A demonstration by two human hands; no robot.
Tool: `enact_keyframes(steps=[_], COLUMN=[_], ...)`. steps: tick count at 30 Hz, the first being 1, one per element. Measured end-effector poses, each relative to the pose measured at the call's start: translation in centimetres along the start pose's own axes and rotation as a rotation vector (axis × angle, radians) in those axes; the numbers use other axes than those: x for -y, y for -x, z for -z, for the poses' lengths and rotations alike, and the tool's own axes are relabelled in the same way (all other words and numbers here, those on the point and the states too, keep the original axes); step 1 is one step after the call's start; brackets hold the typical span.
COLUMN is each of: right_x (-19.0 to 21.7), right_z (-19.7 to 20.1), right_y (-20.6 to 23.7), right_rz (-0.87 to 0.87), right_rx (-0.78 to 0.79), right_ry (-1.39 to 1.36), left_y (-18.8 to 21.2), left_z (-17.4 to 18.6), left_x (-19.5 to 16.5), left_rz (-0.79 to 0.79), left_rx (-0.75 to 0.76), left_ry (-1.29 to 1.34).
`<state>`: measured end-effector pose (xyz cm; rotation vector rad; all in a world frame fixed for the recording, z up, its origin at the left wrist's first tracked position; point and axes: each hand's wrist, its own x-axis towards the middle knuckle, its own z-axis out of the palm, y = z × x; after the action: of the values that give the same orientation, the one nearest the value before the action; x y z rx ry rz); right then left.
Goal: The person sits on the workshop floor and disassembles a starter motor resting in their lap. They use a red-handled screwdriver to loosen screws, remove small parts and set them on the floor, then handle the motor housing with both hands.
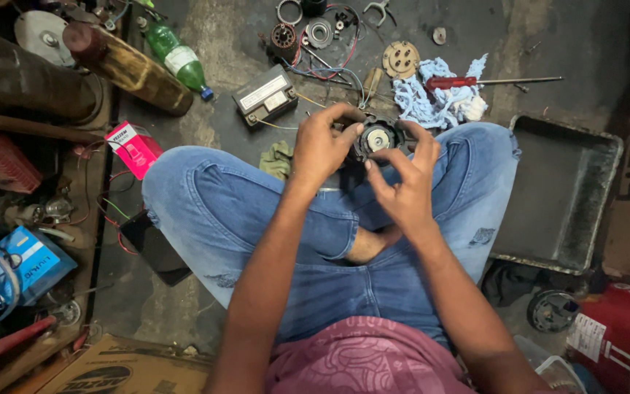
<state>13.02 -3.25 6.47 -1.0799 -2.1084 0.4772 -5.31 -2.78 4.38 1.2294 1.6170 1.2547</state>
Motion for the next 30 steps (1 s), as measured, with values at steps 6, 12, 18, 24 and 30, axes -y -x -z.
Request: enact_keyframes(steps=[6, 12, 18, 24, 30], right_x=[-0.1, -0.1, 0.0, 0.3, 0.3], right_z=[0.0, -0.2, -0.1, -0.1, 0.1], right_y=[-0.4, -0.3, -0.2, -0.3, -0.5], right_rz=[0.054, 0.068, 0.06, 0.056, 0.054], right_rx=[0.029, 0.057, 0.069, 0.057, 0.07], right_ry=[0.001, 0.023, 0.031, 0.041, 0.073], left_y=[0.0, 0.3, 0.0, 0.0, 0.1], left_z=[-0.3, -0.9, -1.4, -1.3, -1.4], left_x=[-0.6, -1.2, -1.2, -1.4, -1.6], left_rz=[-0.029, -0.078, -0.216, -0.18, -0.199], left_rx=[-0.058, -0.118, -0.162, -0.127, -0.151], left_ry=[-0.027, -0.085, -0.141, -0.13, -0.176])
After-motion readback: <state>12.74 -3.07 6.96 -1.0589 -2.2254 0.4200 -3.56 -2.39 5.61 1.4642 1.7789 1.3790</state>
